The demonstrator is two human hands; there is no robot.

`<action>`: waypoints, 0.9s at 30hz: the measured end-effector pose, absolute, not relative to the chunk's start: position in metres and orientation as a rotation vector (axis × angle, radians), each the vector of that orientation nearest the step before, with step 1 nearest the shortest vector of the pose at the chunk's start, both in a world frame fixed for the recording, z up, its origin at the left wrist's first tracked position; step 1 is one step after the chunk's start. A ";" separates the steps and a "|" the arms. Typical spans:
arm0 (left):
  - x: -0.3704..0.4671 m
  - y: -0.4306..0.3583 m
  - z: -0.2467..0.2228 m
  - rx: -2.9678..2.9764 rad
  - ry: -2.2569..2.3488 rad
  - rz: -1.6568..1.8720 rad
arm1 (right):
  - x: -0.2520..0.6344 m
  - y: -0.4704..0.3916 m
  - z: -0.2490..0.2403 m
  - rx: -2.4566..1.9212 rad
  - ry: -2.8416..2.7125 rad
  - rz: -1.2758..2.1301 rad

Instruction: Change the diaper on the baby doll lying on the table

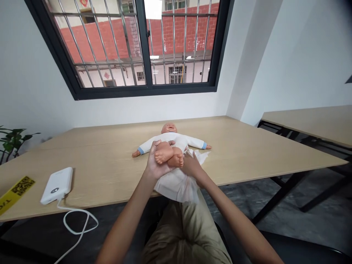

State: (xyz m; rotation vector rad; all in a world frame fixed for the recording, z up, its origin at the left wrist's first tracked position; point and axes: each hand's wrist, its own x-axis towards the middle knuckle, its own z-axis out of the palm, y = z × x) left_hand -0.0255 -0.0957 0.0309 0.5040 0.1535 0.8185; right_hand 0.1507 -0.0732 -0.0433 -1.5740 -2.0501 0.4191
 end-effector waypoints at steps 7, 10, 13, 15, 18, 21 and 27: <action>-0.029 -0.105 0.021 0.630 0.096 0.739 | 0.199 -0.093 -0.061 -2.042 -1.973 0.061; -0.026 -0.105 0.020 0.632 0.100 0.723 | 0.185 -0.093 -0.059 -1.940 -2.104 0.109; -0.022 -0.105 0.016 0.599 0.095 0.705 | 0.164 -0.090 -0.059 -1.922 -2.216 0.184; -0.021 -0.105 0.012 0.562 0.092 0.697 | 0.153 -0.086 -0.059 -1.903 -2.282 0.207; -0.021 -0.105 0.004 0.525 0.079 0.719 | 0.148 -0.077 -0.061 -1.858 -2.362 0.204; -0.022 -0.108 -0.002 0.533 0.079 0.715 | 0.155 -0.069 -0.060 -1.816 -2.405 0.220; -0.017 -0.126 -0.014 0.452 0.113 0.768 | 0.176 -0.060 -0.049 -1.787 -2.440 0.253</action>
